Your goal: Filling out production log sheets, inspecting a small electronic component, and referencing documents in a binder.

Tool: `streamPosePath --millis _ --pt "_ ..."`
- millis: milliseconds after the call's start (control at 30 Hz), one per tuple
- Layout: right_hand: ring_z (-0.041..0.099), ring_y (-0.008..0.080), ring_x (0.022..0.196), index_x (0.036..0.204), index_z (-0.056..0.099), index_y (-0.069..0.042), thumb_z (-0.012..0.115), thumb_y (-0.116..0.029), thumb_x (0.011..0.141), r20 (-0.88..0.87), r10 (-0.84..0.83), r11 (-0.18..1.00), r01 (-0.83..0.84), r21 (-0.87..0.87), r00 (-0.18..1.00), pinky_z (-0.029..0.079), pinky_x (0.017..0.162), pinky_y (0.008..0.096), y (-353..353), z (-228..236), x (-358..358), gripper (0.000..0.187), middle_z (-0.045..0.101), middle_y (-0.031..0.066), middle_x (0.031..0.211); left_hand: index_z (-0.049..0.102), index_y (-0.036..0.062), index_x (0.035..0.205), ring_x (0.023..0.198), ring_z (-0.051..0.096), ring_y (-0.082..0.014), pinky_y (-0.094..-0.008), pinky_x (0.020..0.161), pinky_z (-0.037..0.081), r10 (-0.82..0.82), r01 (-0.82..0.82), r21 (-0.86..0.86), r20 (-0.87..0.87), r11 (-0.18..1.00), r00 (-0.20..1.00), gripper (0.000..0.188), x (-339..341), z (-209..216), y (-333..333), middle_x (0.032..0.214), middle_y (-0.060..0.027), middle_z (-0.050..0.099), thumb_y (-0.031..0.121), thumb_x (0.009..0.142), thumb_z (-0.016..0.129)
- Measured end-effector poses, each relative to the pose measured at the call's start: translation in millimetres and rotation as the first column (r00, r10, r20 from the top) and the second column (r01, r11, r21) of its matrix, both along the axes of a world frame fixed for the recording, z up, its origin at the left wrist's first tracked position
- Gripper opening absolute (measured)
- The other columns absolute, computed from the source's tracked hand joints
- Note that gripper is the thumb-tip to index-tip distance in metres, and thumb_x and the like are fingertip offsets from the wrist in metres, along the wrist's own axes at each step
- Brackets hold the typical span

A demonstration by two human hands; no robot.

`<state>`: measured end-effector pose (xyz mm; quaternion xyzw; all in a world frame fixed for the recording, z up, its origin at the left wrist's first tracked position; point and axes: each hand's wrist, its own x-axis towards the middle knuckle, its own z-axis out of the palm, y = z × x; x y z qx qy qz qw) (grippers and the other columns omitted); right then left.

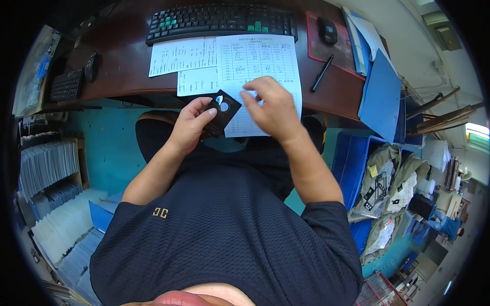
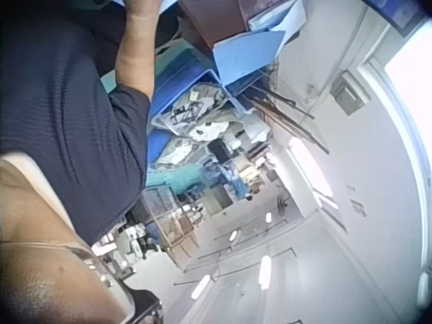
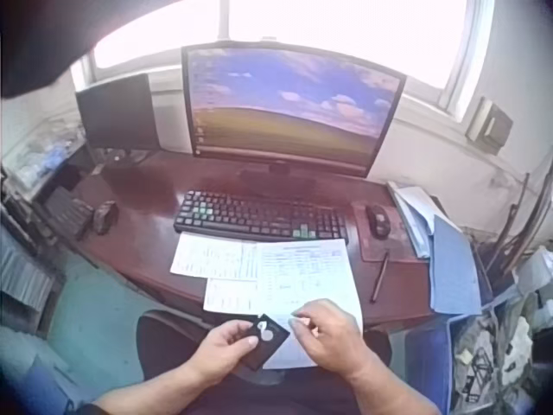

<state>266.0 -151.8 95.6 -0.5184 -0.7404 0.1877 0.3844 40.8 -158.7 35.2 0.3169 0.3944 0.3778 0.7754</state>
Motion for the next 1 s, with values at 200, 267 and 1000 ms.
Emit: streamPosePath --millis 200,267,1000 --pt "0.066 0.0268 0.065 0.087 0.068 -0.001 0.075 -0.013 0.083 -0.134 -0.076 0.988 0.057 -0.146 0.988 0.052 0.059 0.0344 -7.9 -11.5 -25.1 0.015 0.07 0.0146 0.089 0.062 -0.0022 0.117 0.087 0.062 -0.0064 -0.0224 0.078 0.052 -0.017 0.057 0.221 -0.179 0.974 0.984 0.022 9.1 2.9 -5.9 0.099 -0.0028 0.067 0.007 0.097 0.063" --pt "0.065 0.0148 0.065 0.091 0.07 0.0 0.074 -0.014 0.088 -0.015 -0.024 0.943 0.018 -0.332 1.0 0.051 0.059 0.0271 -8.2 -11.3 -23.6 0.015 0.071 0.0097 0.083 0.062 -0.0025 0.115 0.087 0.06 -0.0054 -0.0216 0.077 0.051 -0.011 0.058 0.238 -0.193 0.969 0.981 0.021 9.3 4.3 -7.6 0.098 -0.0016 0.066 0.006 0.096 0.064" --pt "0.075 0.0256 0.082 0.084 0.069 0.003 0.072 -0.004 0.079 -0.174 -0.035 0.989 0.009 -0.147 0.984 0.058 0.069 0.0329 -18.9 -24.1 -35.9 0.009 0.073 0.0166 0.085 0.066 -0.0019 0.104 0.078 0.067 -0.0199 -0.0305 0.071 0.053 0.243 0.307 0.602 -0.66 0.737 0.711 0.017 11.4 31.9 -8.3 0.089 -0.0122 0.07 0.005 0.089 0.066"
